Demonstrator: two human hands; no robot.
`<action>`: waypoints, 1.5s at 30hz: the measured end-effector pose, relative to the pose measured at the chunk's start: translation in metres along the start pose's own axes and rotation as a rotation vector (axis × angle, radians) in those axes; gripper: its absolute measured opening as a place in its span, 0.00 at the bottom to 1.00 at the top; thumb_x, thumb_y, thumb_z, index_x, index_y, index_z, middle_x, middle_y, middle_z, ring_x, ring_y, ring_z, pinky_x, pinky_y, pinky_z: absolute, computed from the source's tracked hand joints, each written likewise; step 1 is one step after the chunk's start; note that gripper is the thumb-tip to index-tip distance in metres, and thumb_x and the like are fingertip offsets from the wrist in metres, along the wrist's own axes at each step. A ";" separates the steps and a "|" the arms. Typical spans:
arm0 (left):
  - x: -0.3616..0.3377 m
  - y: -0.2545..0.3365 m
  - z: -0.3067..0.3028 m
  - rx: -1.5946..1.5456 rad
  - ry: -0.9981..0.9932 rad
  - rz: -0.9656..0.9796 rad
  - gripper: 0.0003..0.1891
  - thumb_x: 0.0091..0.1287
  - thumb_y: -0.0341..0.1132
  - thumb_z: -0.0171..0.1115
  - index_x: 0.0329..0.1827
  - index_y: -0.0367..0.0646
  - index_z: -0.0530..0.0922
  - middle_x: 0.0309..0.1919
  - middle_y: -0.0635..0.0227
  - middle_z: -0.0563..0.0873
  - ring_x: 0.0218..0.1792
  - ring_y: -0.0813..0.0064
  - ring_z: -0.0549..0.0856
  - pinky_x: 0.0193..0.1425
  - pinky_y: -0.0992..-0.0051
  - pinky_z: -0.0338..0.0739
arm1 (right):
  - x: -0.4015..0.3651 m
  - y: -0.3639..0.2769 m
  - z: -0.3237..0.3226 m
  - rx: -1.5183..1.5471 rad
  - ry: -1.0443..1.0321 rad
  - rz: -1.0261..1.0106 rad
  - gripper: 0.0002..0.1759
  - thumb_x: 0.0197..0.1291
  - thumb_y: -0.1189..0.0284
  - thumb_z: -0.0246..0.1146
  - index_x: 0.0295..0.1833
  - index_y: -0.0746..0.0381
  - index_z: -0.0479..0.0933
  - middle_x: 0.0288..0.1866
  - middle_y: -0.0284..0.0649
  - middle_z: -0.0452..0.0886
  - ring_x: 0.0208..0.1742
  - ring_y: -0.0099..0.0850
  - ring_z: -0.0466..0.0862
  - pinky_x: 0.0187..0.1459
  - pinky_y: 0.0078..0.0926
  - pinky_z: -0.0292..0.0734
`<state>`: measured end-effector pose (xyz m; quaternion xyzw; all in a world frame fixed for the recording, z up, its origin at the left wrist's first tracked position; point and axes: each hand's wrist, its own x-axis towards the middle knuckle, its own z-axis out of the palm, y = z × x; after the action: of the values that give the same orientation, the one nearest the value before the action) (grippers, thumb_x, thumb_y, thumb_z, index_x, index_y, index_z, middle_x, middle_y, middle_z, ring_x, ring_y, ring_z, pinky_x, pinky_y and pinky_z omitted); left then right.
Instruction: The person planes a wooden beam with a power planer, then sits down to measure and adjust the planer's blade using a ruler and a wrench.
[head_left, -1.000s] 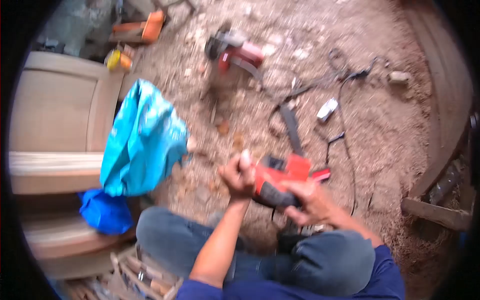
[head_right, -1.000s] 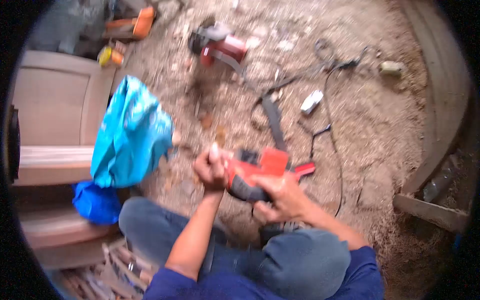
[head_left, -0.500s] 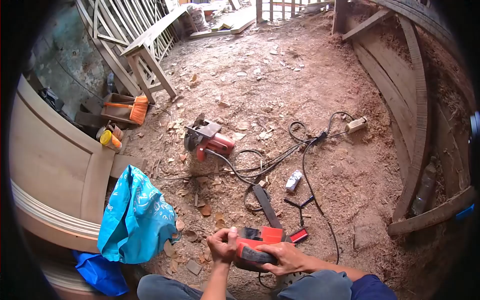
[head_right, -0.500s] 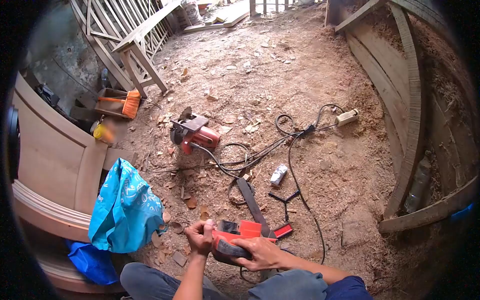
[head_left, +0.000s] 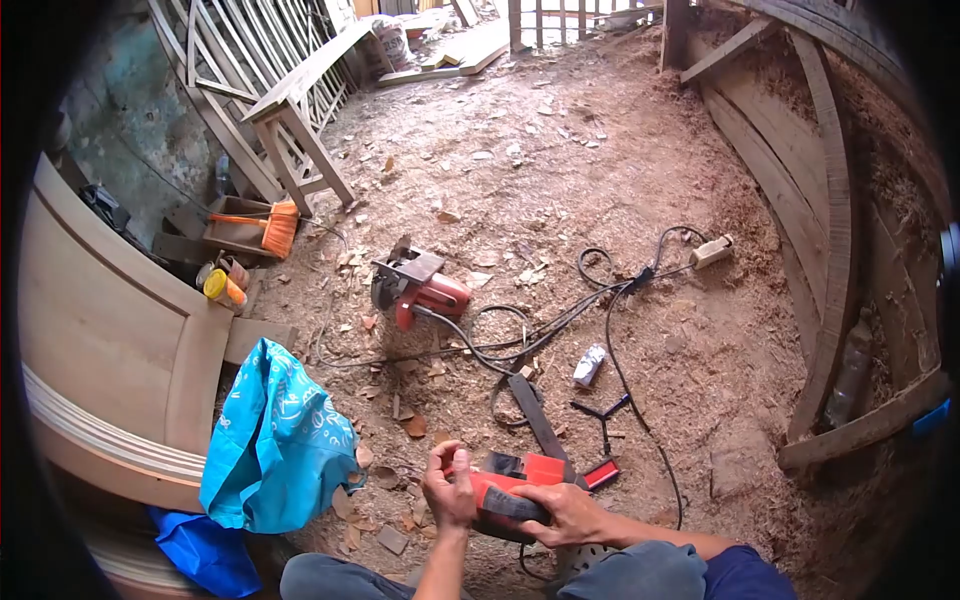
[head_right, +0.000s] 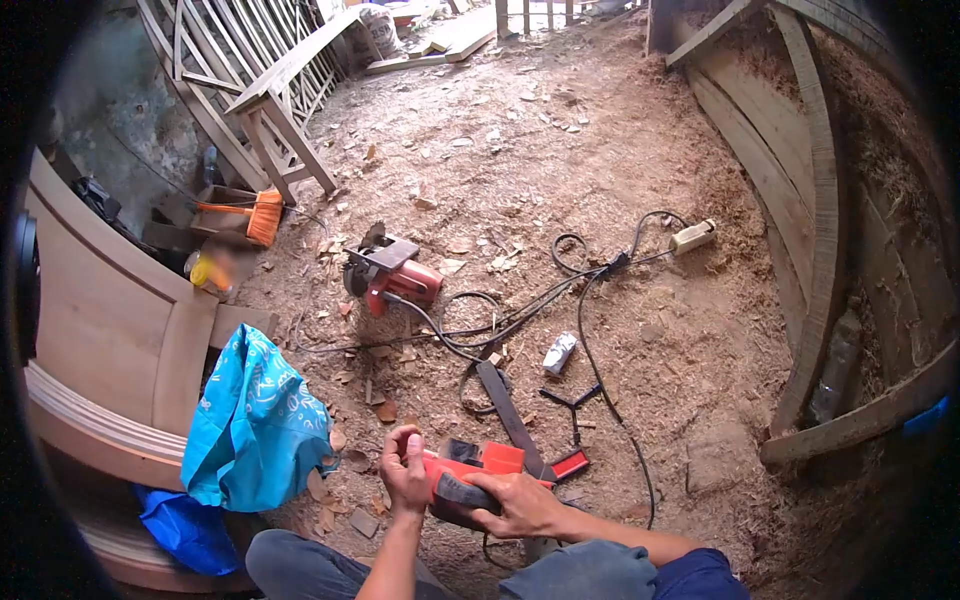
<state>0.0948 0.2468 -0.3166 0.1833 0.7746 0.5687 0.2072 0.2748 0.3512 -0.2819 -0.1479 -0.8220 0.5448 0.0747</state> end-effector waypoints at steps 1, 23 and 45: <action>-0.004 0.006 0.006 0.021 0.098 0.157 0.17 0.73 0.43 0.63 0.51 0.36 0.80 0.41 0.60 0.86 0.42 0.74 0.84 0.50 0.69 0.78 | 0.002 0.002 0.002 -0.006 0.039 0.025 0.28 0.59 0.63 0.71 0.63 0.62 0.77 0.41 0.55 0.87 0.44 0.53 0.88 0.45 0.45 0.82; -0.048 -0.003 0.026 -0.484 0.012 -0.404 0.20 0.72 0.40 0.69 0.59 0.36 0.78 0.47 0.64 0.86 0.44 0.75 0.85 0.49 0.72 0.81 | 0.024 0.027 0.049 0.052 0.063 -0.083 0.32 0.63 0.70 0.64 0.70 0.68 0.66 0.52 0.61 0.82 0.53 0.60 0.83 0.54 0.48 0.81; -0.034 -0.063 -0.002 -1.159 -0.152 -0.660 0.10 0.71 0.38 0.60 0.51 0.48 0.75 0.24 0.78 0.70 0.21 0.82 0.70 0.34 0.75 0.70 | -0.048 0.133 -0.001 -0.640 0.304 0.297 0.24 0.55 0.61 0.74 0.55 0.59 0.84 0.53 0.44 0.84 0.56 0.45 0.82 0.59 0.40 0.79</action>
<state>0.1197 0.2095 -0.3722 -0.1644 0.3427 0.7849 0.4893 0.3417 0.3846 -0.4014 -0.3605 -0.8997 0.2372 0.0661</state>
